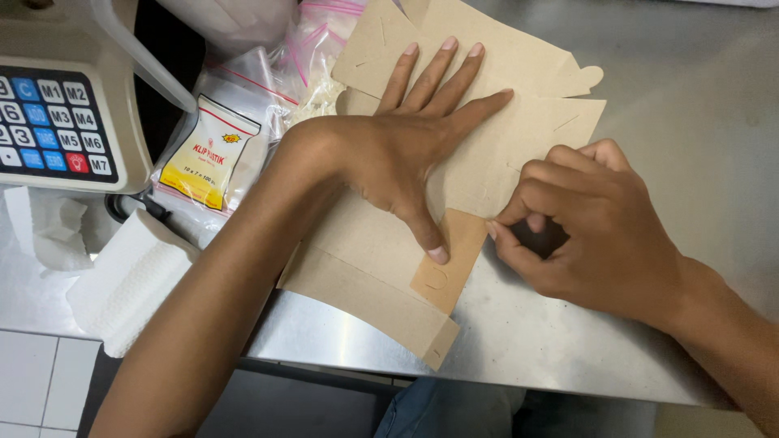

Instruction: The person assembles cardboard takeout boxes by hand, folding and tucking the precut tabs into their corresponding slots on a stainless steel counter.

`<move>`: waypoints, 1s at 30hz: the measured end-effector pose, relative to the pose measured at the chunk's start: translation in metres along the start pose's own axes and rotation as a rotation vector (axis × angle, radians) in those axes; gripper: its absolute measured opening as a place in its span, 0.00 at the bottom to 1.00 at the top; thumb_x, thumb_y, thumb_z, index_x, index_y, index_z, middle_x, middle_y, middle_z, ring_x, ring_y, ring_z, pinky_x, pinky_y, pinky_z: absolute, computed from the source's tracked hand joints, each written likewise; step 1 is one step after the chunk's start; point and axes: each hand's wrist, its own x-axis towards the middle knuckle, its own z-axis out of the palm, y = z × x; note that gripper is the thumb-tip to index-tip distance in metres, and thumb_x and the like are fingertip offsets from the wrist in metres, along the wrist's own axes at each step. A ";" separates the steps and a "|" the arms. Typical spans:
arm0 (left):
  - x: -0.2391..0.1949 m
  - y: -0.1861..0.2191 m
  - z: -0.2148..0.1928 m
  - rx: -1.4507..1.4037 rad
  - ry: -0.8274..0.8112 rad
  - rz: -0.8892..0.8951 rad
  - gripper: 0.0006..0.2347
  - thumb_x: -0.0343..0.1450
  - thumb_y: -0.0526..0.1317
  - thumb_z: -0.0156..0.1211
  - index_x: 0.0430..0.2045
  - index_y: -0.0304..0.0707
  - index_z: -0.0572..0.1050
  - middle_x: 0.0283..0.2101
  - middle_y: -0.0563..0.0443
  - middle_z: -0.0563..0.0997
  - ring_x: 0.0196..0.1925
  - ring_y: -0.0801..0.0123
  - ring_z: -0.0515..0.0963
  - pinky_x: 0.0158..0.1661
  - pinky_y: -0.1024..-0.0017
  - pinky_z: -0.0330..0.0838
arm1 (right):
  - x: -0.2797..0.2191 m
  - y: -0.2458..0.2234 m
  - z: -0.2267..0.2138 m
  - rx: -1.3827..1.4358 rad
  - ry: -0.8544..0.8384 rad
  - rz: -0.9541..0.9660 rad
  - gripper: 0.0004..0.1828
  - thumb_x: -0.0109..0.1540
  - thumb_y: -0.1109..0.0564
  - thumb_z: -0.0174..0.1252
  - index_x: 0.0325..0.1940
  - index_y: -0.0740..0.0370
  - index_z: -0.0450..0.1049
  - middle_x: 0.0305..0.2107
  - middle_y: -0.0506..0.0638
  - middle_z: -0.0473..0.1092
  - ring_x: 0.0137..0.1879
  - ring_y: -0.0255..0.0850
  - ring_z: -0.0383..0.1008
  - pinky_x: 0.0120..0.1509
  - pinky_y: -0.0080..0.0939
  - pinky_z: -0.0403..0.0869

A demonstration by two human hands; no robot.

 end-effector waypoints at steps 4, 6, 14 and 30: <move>0.000 0.000 0.000 -0.006 -0.004 0.003 0.72 0.48 0.65 0.88 0.77 0.47 0.29 0.74 0.32 0.13 0.73 0.48 0.07 0.65 0.48 0.04 | -0.001 -0.002 0.003 0.024 -0.015 0.017 0.13 0.59 0.57 0.71 0.27 0.50 0.71 0.20 0.37 0.61 0.30 0.36 0.60 0.45 0.44 0.54; 0.000 -0.001 0.001 -0.004 0.003 0.010 0.72 0.48 0.65 0.88 0.77 0.46 0.30 0.74 0.32 0.13 0.73 0.47 0.07 0.66 0.48 0.04 | -0.001 -0.005 0.004 0.049 -0.013 -0.017 0.13 0.59 0.57 0.70 0.28 0.50 0.70 0.20 0.38 0.61 0.30 0.37 0.60 0.45 0.43 0.54; 0.001 -0.002 0.002 0.017 0.012 0.013 0.73 0.47 0.66 0.87 0.77 0.45 0.30 0.74 0.30 0.14 0.73 0.46 0.08 0.66 0.47 0.04 | -0.003 -0.019 0.009 0.140 -0.049 -0.096 0.17 0.59 0.55 0.69 0.26 0.53 0.65 0.21 0.40 0.58 0.30 0.39 0.59 0.43 0.44 0.56; 0.001 -0.003 0.002 0.011 0.009 0.027 0.72 0.48 0.67 0.86 0.77 0.45 0.30 0.74 0.31 0.14 0.72 0.45 0.07 0.65 0.46 0.04 | -0.005 -0.029 0.015 0.374 -0.148 -0.176 0.15 0.60 0.54 0.69 0.26 0.52 0.68 0.21 0.38 0.60 0.30 0.38 0.62 0.42 0.41 0.56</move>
